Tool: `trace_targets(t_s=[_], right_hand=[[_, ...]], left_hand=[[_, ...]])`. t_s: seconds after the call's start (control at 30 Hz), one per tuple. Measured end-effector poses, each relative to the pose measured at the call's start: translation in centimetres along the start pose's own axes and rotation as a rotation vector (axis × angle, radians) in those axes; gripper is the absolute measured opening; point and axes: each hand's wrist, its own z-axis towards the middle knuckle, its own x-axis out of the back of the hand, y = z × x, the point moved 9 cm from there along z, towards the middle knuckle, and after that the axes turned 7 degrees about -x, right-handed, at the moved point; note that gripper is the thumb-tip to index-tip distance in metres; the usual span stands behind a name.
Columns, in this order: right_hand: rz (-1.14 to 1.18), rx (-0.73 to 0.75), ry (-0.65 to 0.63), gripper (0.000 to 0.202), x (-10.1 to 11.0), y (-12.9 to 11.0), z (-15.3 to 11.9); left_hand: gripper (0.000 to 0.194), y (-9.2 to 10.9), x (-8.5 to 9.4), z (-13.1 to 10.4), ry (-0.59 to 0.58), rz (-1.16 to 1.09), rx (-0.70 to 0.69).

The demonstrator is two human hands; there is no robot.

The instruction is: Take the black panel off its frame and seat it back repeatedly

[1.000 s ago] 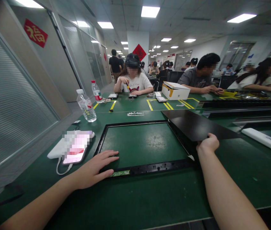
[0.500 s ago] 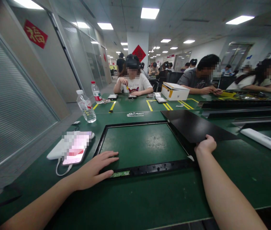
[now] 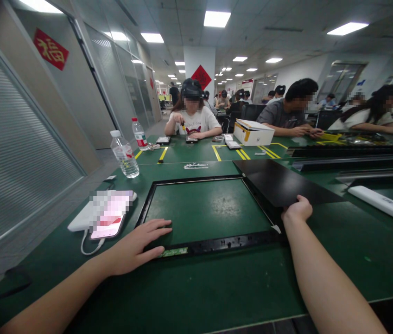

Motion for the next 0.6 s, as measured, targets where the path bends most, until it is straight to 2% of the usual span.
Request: trace_targets(t_s=[0.17,0.33,0.6], right_hand=[[0.002,-0.020,-0.008,0.004,-0.12,-0.02,-0.35],[-0.003,-0.037,-0.013,0.028,-0.20,0.07,-0.51],[0.033,-0.077,-0.040,0.042,-0.53,0.20,-0.83]], left_hand=[[0.052,-0.08,0.04,0.05,0.021,-0.010,-0.012],[0.052,-0.50,-0.15,-0.05,0.041,-0.035,-0.022],[0.049,-0.07,0.04,0.00,0.041,-0.035,-0.025]])
